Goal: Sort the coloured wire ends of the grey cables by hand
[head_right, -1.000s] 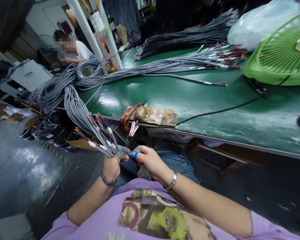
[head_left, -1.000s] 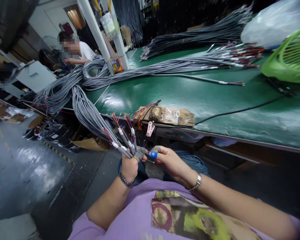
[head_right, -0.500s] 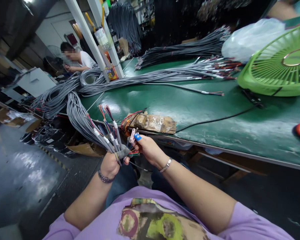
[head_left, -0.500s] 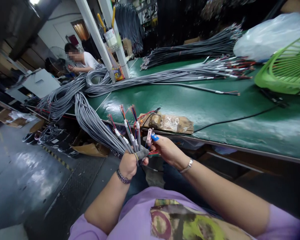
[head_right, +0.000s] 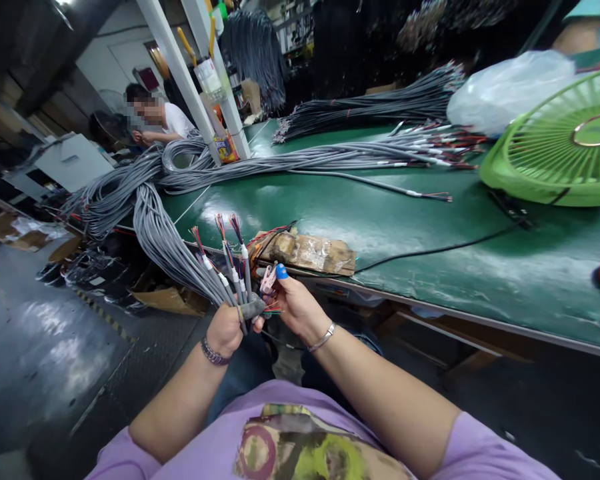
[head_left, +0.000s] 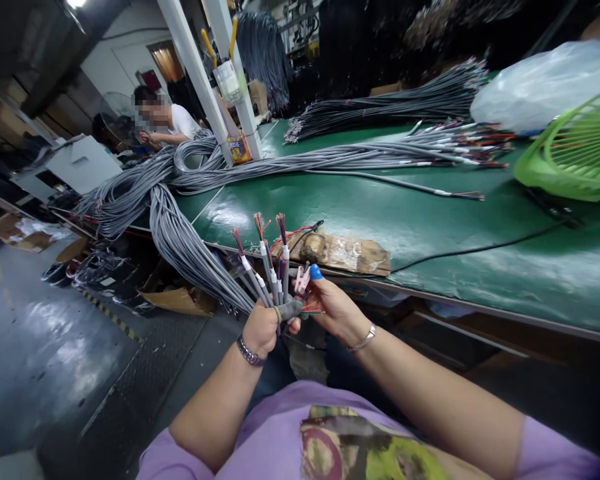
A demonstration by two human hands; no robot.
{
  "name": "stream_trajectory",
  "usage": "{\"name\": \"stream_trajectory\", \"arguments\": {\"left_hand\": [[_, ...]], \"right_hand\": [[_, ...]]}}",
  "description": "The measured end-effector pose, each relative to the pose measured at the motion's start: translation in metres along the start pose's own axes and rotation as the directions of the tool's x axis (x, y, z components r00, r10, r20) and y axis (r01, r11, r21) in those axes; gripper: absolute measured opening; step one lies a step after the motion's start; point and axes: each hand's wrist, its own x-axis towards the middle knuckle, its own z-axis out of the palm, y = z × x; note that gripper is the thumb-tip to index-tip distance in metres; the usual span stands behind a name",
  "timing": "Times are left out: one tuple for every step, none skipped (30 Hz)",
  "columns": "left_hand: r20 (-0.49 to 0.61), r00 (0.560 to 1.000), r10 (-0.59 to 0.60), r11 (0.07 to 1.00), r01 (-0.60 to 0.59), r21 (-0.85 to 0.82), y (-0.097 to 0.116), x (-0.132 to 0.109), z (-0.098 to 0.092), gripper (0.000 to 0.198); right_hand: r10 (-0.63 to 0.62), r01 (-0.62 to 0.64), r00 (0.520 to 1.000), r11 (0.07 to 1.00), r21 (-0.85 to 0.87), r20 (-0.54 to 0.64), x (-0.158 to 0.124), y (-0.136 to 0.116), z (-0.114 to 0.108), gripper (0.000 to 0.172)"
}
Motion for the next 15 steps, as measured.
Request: {"name": "stream_trajectory", "arguments": {"left_hand": [[0.005,1.0,-0.002,1.0,0.002,0.01,-0.001,0.001,-0.001,0.034],[0.011,1.0,-0.004,1.0,0.004,0.018,-0.003,0.001,-0.001,0.034],[0.014,1.0,-0.005,1.0,0.005,0.023,-0.004,0.002,-0.002,0.034],[0.014,1.0,-0.003,1.0,0.003,0.023,-0.004,0.002,-0.002,0.034],[0.013,1.0,0.001,1.0,-0.001,0.024,-0.005,0.002,-0.002,0.034],[0.01,1.0,0.007,1.0,-0.007,0.024,-0.004,0.002,-0.002,0.034],[0.006,1.0,0.015,1.0,-0.015,0.022,-0.004,0.001,-0.001,0.034],[0.001,1.0,0.022,1.0,-0.022,0.019,-0.003,-0.001,-0.001,0.034],[-0.005,1.0,0.028,0.999,-0.028,0.015,-0.002,-0.003,0.0,0.034],[-0.01,0.999,0.033,0.999,-0.033,0.011,-0.002,-0.005,0.001,0.033],[-0.014,0.999,0.041,0.999,-0.041,0.008,-0.002,-0.008,0.001,0.032],[-0.019,0.998,0.052,0.999,-0.052,0.008,-0.002,-0.011,0.002,0.031],[-0.023,0.997,0.067,0.998,-0.067,0.01,-0.002,-0.014,0.002,0.03],[-0.03,0.996,0.087,0.996,-0.086,0.014,-0.003,-0.016,0.003,0.029],[-0.041,0.993,0.108,0.994,-0.108,0.016,-0.004,-0.018,0.003,0.028]], "right_hand": [[-0.013,0.013,1.0,1.0,0.002,0.002,0.0,0.001,-0.001,0.039],[-0.023,0.023,1.0,1.0,0.001,0.007,0.0,0.001,-0.001,0.039],[-0.026,0.026,1.0,1.0,0.002,0.016,0.0,0.002,-0.002,0.039],[-0.02,0.02,0.999,1.0,0.008,0.024,0.0,0.002,-0.002,0.039],[-0.01,0.009,1.0,1.0,0.019,0.029,-0.001,0.002,-0.001,0.039],[0.005,-0.006,1.0,0.999,0.035,0.029,-0.002,0.001,0.0,0.039],[0.023,-0.024,0.999,0.998,0.052,0.025,-0.003,0.0,0.0,0.039],[0.041,-0.042,0.999,0.997,0.066,0.017,-0.004,-0.002,0.001,0.04],[0.059,-0.059,0.998,0.995,0.076,0.006,-0.005,-0.004,0.002,0.042],[0.076,-0.076,0.997,0.994,0.08,-0.005,-0.007,-0.005,0.003,0.044],[0.095,-0.094,0.995,0.993,0.076,-0.014,-0.008,-0.007,0.004,0.046],[0.112,-0.111,0.993,0.992,0.067,-0.02,-0.009,-0.009,0.005,0.047],[0.125,-0.123,0.992,0.991,0.057,-0.024,-0.011,-0.01,0.006,0.047],[0.131,-0.129,0.991,0.991,0.046,-0.025,-0.011,-0.011,0.007,0.045],[0.127,-0.126,0.992,0.991,0.035,-0.027,-0.012,-0.012,0.008,0.041]]}}
